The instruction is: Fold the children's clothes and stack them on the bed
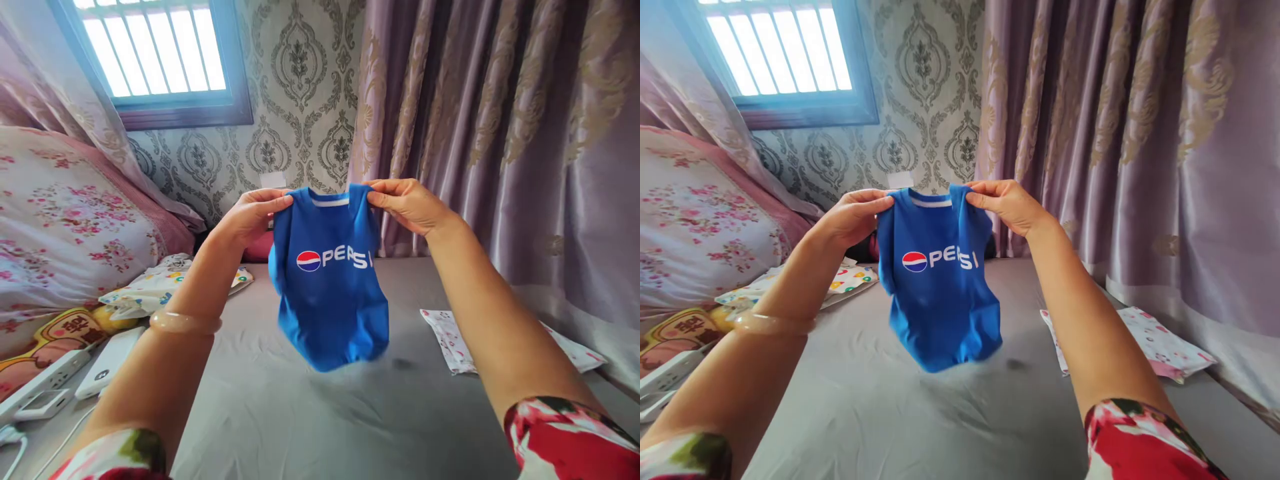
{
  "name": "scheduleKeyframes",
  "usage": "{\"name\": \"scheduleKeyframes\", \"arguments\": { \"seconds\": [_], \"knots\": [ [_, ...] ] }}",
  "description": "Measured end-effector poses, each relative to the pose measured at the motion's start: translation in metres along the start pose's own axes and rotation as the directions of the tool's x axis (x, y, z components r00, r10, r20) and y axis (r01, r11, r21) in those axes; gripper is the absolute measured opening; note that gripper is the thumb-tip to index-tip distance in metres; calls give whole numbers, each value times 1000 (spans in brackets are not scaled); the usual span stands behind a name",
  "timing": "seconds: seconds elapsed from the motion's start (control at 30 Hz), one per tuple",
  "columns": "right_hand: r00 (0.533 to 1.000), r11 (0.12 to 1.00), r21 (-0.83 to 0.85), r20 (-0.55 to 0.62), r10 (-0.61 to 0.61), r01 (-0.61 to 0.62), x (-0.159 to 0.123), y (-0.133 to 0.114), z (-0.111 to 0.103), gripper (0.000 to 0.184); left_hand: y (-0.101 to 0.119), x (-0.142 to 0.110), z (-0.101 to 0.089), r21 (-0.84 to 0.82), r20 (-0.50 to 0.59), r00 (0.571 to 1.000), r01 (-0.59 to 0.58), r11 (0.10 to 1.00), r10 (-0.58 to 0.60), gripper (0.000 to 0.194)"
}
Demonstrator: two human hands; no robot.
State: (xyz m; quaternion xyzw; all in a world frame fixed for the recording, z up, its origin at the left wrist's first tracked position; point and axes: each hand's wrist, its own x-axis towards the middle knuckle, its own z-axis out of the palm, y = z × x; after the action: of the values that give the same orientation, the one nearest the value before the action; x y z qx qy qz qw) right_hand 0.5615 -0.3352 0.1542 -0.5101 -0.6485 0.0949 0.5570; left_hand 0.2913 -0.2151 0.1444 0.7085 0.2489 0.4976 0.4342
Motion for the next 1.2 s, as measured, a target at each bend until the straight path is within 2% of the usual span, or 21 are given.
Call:
{"name": "scheduleKeyframes", "arguments": {
  "seconds": [0.17,0.3,0.43,0.57,0.7,0.8,0.97,1.07,1.2],
  "knots": [
    [989,995,-99,-150,7,-22,11,24,-3,30,-14,7,0,85,-103,993,-39,996,48,27],
    [966,964,-265,-255,-42,-28,19,45,-3,27,-26,14,4,93,-160,986,-37,995,52,24],
    [959,888,-458,-271,-88,-48,21,49,-2,23,-32,23,8,99,-196,977,-62,993,81,19],
    [950,827,-562,-276,-148,-34,19,43,3,21,-37,28,11,122,-223,970,-66,990,92,17],
    [941,779,-627,-260,-214,4,12,40,11,24,-42,26,13,262,-274,950,-76,962,149,19],
    [928,725,-688,-256,-272,24,0,37,19,30,-43,15,15,412,-323,912,-106,905,254,19],
    [917,633,-774,-249,-312,5,-28,26,28,36,-31,-24,17,636,-362,802,-159,755,474,20],
    [926,604,-797,-205,-316,30,-46,7,24,36,-14,-53,12,730,-328,739,-197,654,588,23],
    [922,595,-795,-136,-361,116,-60,-31,6,36,22,-81,-4,846,-229,657,-230,481,718,26]
  ]
}}
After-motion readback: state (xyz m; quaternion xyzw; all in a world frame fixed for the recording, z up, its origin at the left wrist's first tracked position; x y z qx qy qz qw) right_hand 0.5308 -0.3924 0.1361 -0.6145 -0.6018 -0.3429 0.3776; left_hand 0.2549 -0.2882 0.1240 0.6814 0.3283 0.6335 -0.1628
